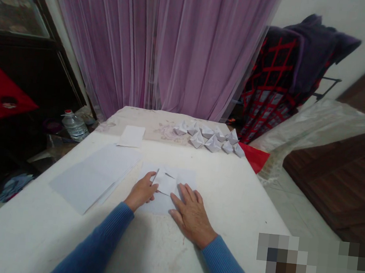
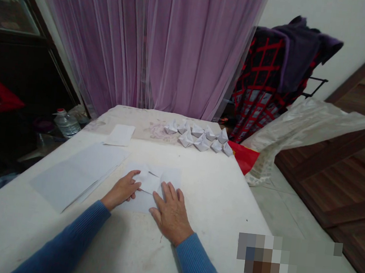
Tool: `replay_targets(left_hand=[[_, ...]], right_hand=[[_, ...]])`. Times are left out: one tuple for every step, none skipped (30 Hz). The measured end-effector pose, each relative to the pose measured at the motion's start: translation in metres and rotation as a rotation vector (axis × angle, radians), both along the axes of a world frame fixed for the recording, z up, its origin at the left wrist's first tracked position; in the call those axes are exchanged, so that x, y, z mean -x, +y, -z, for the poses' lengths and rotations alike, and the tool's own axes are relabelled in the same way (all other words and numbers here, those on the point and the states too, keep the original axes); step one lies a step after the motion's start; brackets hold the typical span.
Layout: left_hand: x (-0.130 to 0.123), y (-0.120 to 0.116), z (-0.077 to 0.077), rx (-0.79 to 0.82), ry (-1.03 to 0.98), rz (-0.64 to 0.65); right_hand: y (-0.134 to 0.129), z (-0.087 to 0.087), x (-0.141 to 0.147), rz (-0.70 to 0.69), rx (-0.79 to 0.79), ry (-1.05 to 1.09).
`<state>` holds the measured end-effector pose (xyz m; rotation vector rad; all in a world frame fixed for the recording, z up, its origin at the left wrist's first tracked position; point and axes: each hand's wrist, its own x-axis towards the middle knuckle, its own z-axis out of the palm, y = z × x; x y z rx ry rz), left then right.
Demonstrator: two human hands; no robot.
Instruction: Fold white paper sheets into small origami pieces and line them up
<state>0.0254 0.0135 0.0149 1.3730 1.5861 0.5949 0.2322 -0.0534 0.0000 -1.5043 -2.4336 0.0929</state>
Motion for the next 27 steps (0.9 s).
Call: replay_targets(left_hand=[[0.000,0.000,0.001,-0.003,0.000,0.002],[0.000,0.001,0.001,-0.005,0.000,0.004],[0.001,0.001,0.001,-0.007,0.000,0.006],[0.001,0.001,0.001,-0.009,0.000,0.007],[0.001,0.000,0.001,-0.010,0.000,0.009],[0.001,0.000,0.001,-0.013,0.003,0.011],[0.001,-0.001,0.000,-0.016,0.009,0.015],[0.001,-0.002,0.000,-0.019,0.018,0.023],[0.001,-0.002,-0.001,-0.024,0.029,0.034],[0.001,-0.003,-0.002,-0.028,0.038,0.051],[0.001,-0.004,-0.003,-0.033,0.047,0.075],[0.002,-0.004,-0.004,-0.038,0.057,0.105],[0.002,-0.005,-0.005,-0.042,0.069,0.137],[0.003,-0.005,-0.006,-0.044,0.086,0.168],[0.003,-0.005,-0.007,-0.047,0.107,0.200],[0.004,-0.004,-0.008,-0.051,0.134,0.229],[0.004,-0.004,-0.009,-0.060,0.167,0.255],[0.004,-0.004,-0.010,-0.079,0.205,0.278],[0.004,-0.004,-0.011,-0.109,0.248,0.298],[0.004,-0.004,-0.012,-0.149,0.298,0.313],[0.005,-0.004,-0.012,-0.188,0.353,0.323],[0.005,-0.005,-0.013,-0.222,0.409,0.328],[0.005,-0.006,-0.012,-0.246,0.460,0.329],[0.006,-0.007,-0.012,-0.265,0.506,0.324],[0.007,-0.009,-0.011,-0.292,0.548,0.311],[0.007,-0.010,-0.009,-0.340,0.586,0.289],[0.007,-0.012,-0.007,-0.416,0.619,0.268]], right_hand=[[-0.001,0.000,-0.001,0.001,0.002,-0.002],[-0.001,0.000,-0.001,0.001,0.002,-0.003],[-0.002,0.000,-0.002,0.003,-0.001,-0.003],[-0.003,0.000,-0.002,0.006,-0.006,-0.002],[-0.003,0.001,-0.002,0.007,-0.012,0.001],[-0.003,0.001,-0.002,0.003,-0.017,0.004],[-0.003,0.001,-0.003,-0.003,-0.024,0.008],[-0.001,0.002,-0.004,-0.005,-0.037,0.018],[0.001,0.002,-0.005,-0.004,-0.060,0.032],[0.004,0.001,-0.006,0.003,-0.093,0.052],[0.008,0.000,-0.007,0.018,-0.133,0.075],[0.012,-0.002,-0.007,0.035,-0.172,0.099],[0.017,-0.004,-0.007,0.054,-0.206,0.122],[0.021,-0.007,-0.007,0.066,-0.227,0.139],[0.026,-0.010,-0.006,0.063,-0.234,0.149],[0.030,-0.013,-0.004,0.054,-0.230,0.152],[0.034,-0.015,-0.001,0.034,-0.212,0.146],[0.038,-0.017,0.002,0.010,-0.185,0.133],[0.041,-0.017,0.005,-0.015,-0.151,0.115],[0.043,-0.017,0.008,-0.038,-0.115,0.096],[0.044,-0.016,0.010,-0.057,-0.080,0.080],[0.045,-0.015,0.012,-0.069,-0.050,0.068],[0.045,-0.013,0.014,-0.074,-0.027,0.061],[0.045,-0.011,0.015,-0.070,-0.009,0.058],[0.044,-0.009,0.016,-0.062,0.006,0.056],[0.043,-0.006,0.016,-0.054,0.016,0.054],[0.043,-0.004,0.016,-0.048,0.023,0.053]])
